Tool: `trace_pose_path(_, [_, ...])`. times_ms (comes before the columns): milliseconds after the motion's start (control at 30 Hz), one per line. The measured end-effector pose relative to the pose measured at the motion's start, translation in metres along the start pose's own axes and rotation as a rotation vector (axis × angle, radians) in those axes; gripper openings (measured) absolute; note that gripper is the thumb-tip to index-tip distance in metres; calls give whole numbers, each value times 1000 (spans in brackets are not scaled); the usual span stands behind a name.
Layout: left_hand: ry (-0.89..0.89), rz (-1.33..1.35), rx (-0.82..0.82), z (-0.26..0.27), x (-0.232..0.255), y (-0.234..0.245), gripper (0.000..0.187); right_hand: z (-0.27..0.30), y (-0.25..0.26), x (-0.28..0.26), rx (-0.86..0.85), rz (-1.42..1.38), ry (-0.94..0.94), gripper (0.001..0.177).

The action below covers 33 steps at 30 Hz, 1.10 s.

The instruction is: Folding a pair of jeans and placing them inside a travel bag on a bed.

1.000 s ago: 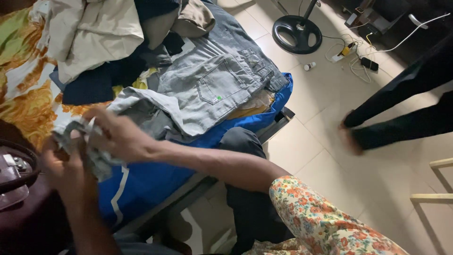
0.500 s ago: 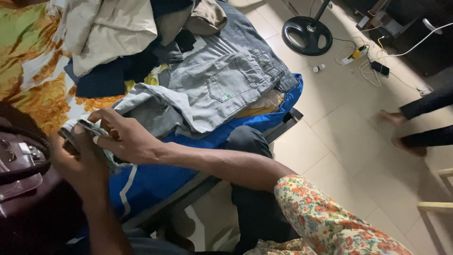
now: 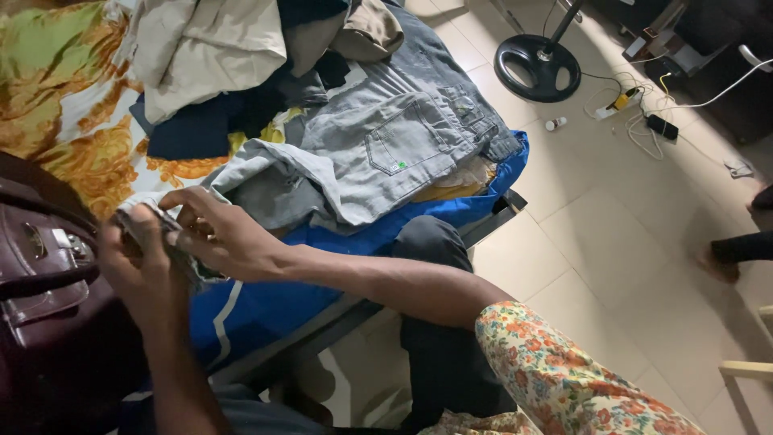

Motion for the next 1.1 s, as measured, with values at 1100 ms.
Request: trace_pose_path(1100, [53, 18, 219, 17, 33, 133, 22, 6, 119, 44, -268, 950, -185, 77])
Point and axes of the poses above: each hand's wrist, its own z-axis away from the middle knuckle, its own y-axis out of the back of the hand, x = y × z, the point moved 8 cm from there along -z, towards the middle knuckle, and after that the axes turned 10 degrees about -x, right-handed, at the moved point
